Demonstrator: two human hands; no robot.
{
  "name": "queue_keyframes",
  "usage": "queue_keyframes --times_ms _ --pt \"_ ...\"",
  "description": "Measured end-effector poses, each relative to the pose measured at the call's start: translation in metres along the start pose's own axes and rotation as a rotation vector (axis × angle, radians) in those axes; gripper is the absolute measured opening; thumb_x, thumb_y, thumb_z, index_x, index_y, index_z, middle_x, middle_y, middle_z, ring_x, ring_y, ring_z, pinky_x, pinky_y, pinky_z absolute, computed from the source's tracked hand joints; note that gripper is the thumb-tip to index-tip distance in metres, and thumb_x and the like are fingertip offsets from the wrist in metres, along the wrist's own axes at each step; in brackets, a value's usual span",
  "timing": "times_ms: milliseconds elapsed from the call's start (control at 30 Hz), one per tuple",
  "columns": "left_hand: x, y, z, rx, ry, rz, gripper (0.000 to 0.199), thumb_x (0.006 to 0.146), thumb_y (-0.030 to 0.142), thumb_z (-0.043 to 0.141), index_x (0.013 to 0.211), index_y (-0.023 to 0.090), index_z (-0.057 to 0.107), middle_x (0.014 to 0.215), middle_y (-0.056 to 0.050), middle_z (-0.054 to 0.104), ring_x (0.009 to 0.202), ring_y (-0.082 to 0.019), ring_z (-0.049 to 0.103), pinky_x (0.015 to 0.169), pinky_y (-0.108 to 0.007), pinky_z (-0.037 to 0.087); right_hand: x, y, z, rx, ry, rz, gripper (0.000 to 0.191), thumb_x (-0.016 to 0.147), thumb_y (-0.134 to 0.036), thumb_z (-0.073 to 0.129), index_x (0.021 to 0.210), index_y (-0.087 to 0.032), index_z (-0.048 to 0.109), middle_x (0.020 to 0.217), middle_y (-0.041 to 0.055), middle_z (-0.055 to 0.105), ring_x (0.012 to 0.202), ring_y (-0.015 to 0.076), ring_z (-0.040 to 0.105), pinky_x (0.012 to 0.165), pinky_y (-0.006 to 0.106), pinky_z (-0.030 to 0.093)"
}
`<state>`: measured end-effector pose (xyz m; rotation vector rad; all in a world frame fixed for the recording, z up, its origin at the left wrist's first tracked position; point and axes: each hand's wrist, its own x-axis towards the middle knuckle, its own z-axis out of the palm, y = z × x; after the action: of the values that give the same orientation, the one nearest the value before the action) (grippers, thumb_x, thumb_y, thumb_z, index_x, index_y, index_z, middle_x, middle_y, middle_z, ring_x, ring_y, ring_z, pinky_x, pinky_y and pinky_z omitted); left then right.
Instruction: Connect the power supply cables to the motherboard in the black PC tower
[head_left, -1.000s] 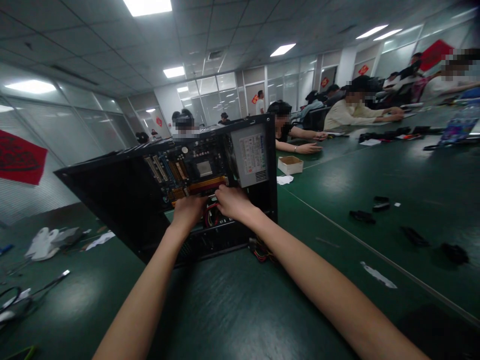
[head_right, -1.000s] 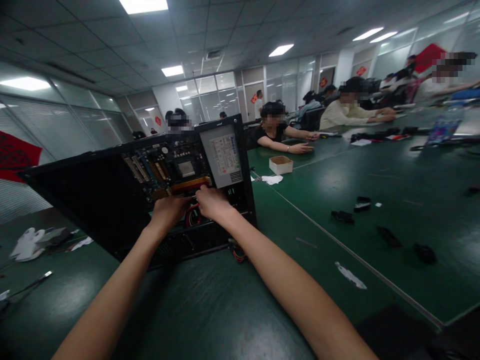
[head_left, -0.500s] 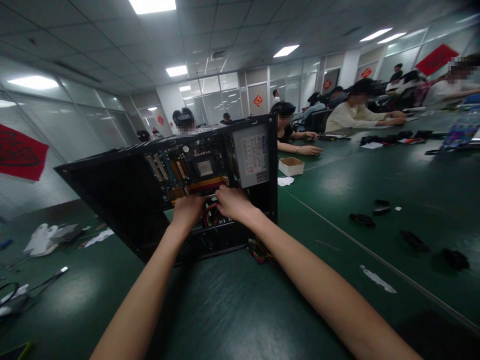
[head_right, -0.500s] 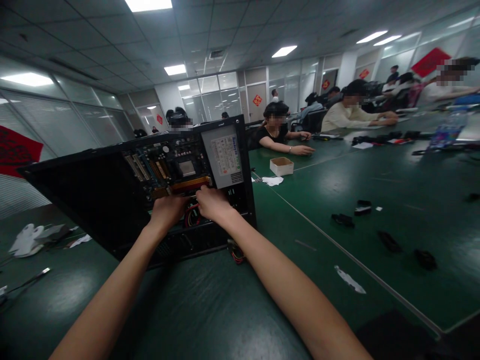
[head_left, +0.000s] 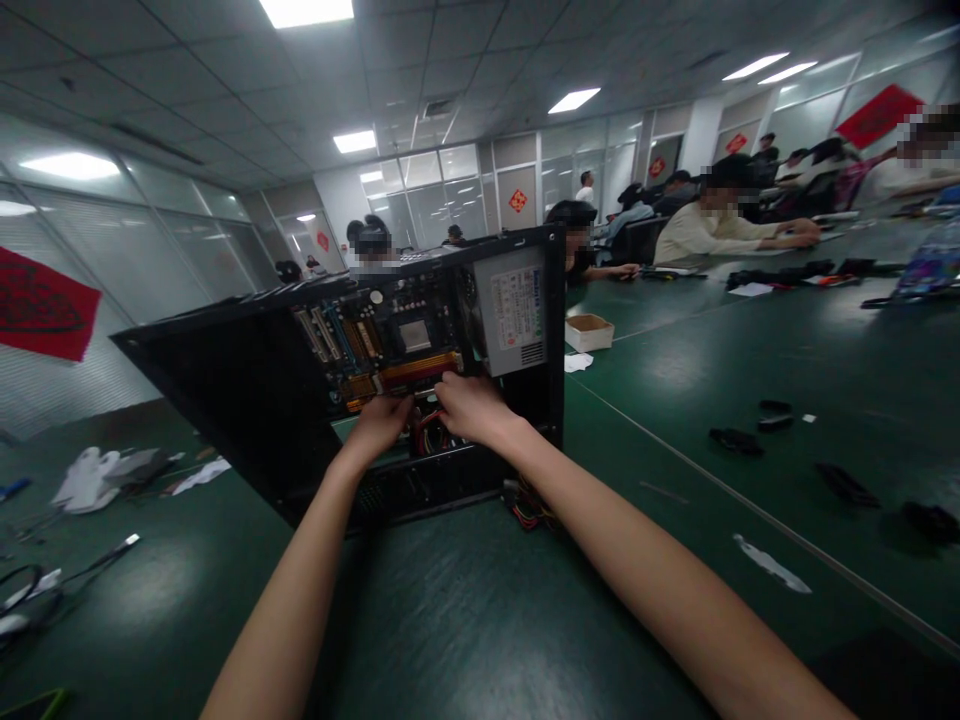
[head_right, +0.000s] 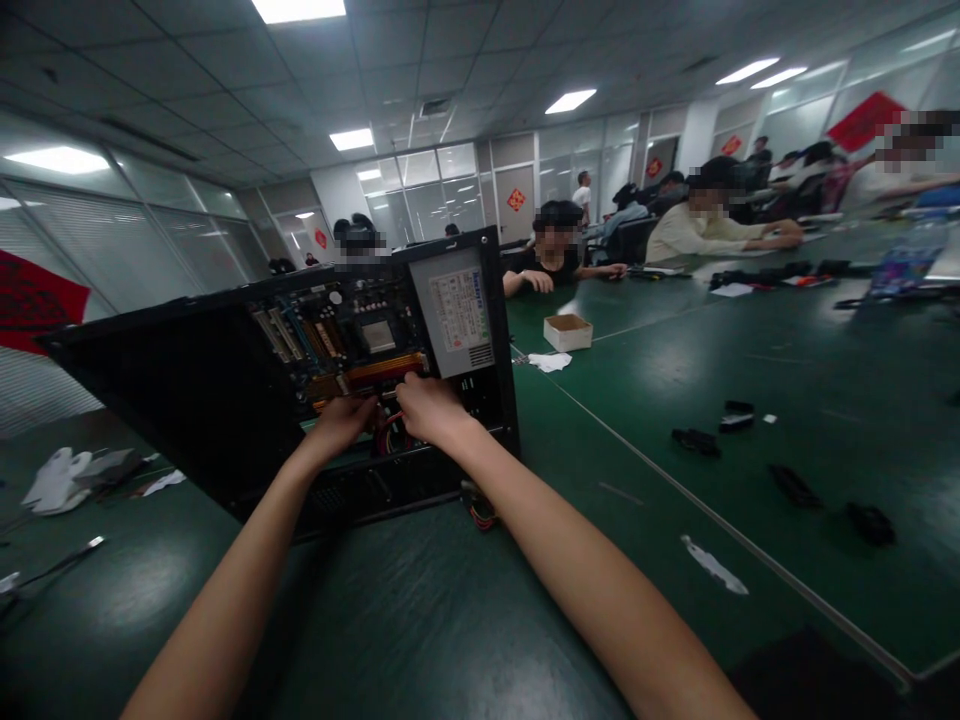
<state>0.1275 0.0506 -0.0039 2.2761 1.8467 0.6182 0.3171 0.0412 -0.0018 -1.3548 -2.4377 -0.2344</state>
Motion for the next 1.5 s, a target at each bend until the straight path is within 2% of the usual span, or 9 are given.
queue_keyframes --times_ms 67,267,400,500,700,800,1133,1267,1500 --pt "0.0 -0.006 0.001 -0.112 -0.097 0.015 0.053 0.091 0.052 0.038 0.082 0.014 0.074 0.075 -0.006 0.072 0.073 -0.022 0.066 0.063 -0.027 0.043 0.0 0.001 0.001 0.013 0.019 -0.002 0.022 0.09 -0.024 0.051 0.106 -0.015 0.063 0.113 0.013 0.061 0.095 0.0247 0.065 0.08 0.034 0.047" --pt "0.001 -0.009 0.001 0.029 0.054 -0.028 0.037 0.081 0.044 0.053 0.084 0.014 0.074 0.085 -0.011 0.074 0.082 -0.026 0.066 0.067 -0.029 0.043 0.003 0.004 0.002 0.166 0.219 0.096 0.014 0.088 -0.027 0.056 0.097 -0.017 0.061 0.109 0.0077 0.06 0.092 0.0211 0.061 0.072 0.03 0.046" --pt "0.0 -0.008 -0.003 -0.115 -0.06 -0.125 0.042 0.08 0.048 0.052 0.079 0.012 0.074 0.07 -0.008 0.07 0.069 -0.023 0.064 0.059 -0.027 0.041 0.005 0.004 0.001 0.316 0.322 0.163 0.009 0.088 -0.025 0.057 0.094 -0.018 0.059 0.105 0.0055 0.059 0.095 0.0192 0.057 0.074 0.029 0.044" --pt "-0.001 -0.008 -0.005 -0.222 -0.048 -0.162 0.039 0.077 0.045 0.054 0.087 0.012 0.072 0.075 -0.006 0.071 0.068 -0.02 0.062 0.059 -0.026 0.042 0.006 0.004 0.003 0.345 0.324 0.141 0.007 0.086 -0.023 0.058 0.092 -0.018 0.059 0.105 0.0056 0.058 0.092 0.019 0.056 0.073 0.029 0.042" --pt "0.002 -0.019 -0.006 0.097 -0.026 -0.277 0.03 0.076 0.043 0.054 0.066 0.019 0.068 0.068 -0.008 0.067 0.069 -0.022 0.063 0.054 -0.026 0.034 0.009 0.005 0.009 0.344 0.389 0.19 0.007 0.084 -0.024 0.061 0.089 -0.019 0.058 0.102 0.005 0.059 0.094 0.0196 0.056 0.075 0.03 0.042" --pt "0.003 -0.024 -0.006 0.093 -0.064 -0.269 0.031 0.075 0.043 0.053 0.06 0.019 0.067 0.063 -0.007 0.065 0.066 -0.022 0.062 0.053 -0.027 0.031 0.01 0.004 0.009 0.338 0.368 0.188 0.006 0.085 -0.024 0.06 0.089 -0.02 0.058 0.104 0.0046 0.059 0.094 0.019 0.056 0.074 0.029 0.041" --pt "0.003 -0.019 -0.006 -0.375 0.119 -0.075 0.052 0.079 0.06 0.047 0.07 0.014 0.069 0.062 -0.004 0.065 0.063 -0.019 0.058 0.061 -0.027 0.038 0.004 -0.002 0.0 0.172 0.108 0.149 0.018 0.087 -0.03 0.056 0.098 -0.018 0.062 0.109 0.0085 0.064 0.097 0.0204 0.063 0.074 0.029 0.046" --pt "-0.001 -0.007 -0.004 -0.171 0.093 -0.074 0.051 0.086 0.054 0.041 0.069 0.016 0.07 0.059 -0.004 0.064 0.061 -0.019 0.059 0.059 -0.028 0.037 0.004 -0.002 0.004 0.076 0.061 0.18 0.02 0.085 -0.028 0.058 0.098 -0.015 0.066 0.105 0.012 0.067 0.093 0.0239 0.066 0.072 0.03 0.049" --pt "-0.004 0.021 0.006 0.227 0.06 -0.152 0.038 0.089 0.044 0.046 0.092 0.022 0.077 0.094 -0.011 0.075 0.089 -0.025 0.068 0.068 -0.029 0.042 0.004 -0.004 0.01 0.01 0.026 0.194 0.02 0.083 -0.019 0.06 0.097 -0.01 0.07 0.1 0.0181 0.07 0.087 0.0263 0.069 0.07 0.03 0.052"
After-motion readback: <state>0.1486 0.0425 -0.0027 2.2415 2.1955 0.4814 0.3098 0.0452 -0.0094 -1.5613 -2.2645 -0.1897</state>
